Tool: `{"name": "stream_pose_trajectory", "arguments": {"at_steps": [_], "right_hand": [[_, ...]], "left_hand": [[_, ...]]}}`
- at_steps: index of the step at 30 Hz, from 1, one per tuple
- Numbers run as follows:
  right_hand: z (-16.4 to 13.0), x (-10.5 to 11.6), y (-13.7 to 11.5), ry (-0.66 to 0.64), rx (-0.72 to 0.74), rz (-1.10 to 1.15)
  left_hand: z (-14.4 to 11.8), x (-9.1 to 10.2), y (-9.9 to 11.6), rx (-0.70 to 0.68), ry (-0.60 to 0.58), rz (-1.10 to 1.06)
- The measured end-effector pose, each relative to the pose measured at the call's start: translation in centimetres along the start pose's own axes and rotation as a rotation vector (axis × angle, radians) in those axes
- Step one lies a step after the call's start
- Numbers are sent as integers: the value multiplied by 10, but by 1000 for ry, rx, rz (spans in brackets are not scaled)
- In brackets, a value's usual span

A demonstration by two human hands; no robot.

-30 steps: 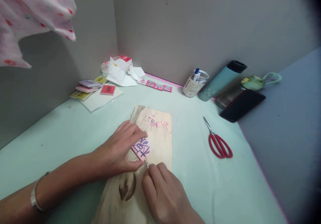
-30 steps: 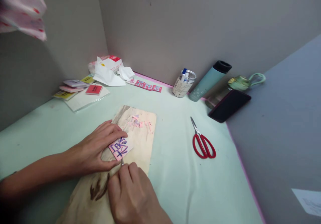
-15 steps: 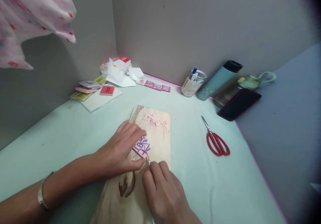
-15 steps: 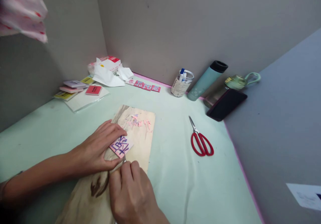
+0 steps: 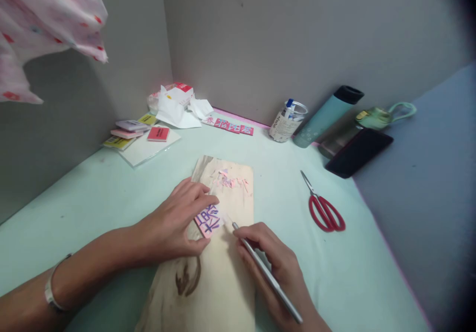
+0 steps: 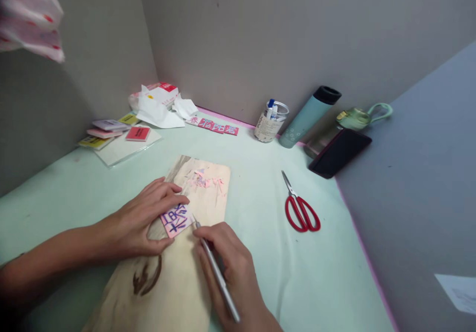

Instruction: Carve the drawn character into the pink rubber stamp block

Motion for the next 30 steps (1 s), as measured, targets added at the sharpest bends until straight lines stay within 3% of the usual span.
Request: {"name": "stream_pose_trajectory", "arguments": {"at_steps": [5,10,13,16,19,21,26,30], "right_hand": [[0,-2,-11,-277,-5,133],[-11,8,-16,-366,-3,37],[-14,10,-4,-304,-105,193],[-13,10,16,-143,-267,516],[-8,12,27,9,-289,730],[-8,11,29,22,-291,776],[-14,1,23,-98,-346,819],[-17,0,35,-29,-491,705]], "left_hand": [[-1,1,-6,-39,-79,-41],[-2,3,-20,-25,-146,-126],[-2,2,-21,-8,-143,-121],[-2,0,-17,8,-122,-62],[-2,-1,-12,11,-111,-22],[-3,-2,-10,7,-116,-17],[-4,-2,-10,7,-110,-7],[-4,-3,-8,-3,-91,27]]}}
Point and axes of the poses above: each hand's wrist, its own z-axis towards the middle knuckle, its own x-axis out of the back of the hand, y = z × x, the point moved 8 cm from there along z, towards the middle knuckle, and after that the axes turned 7 degrees about x, right-handed, at the moved point
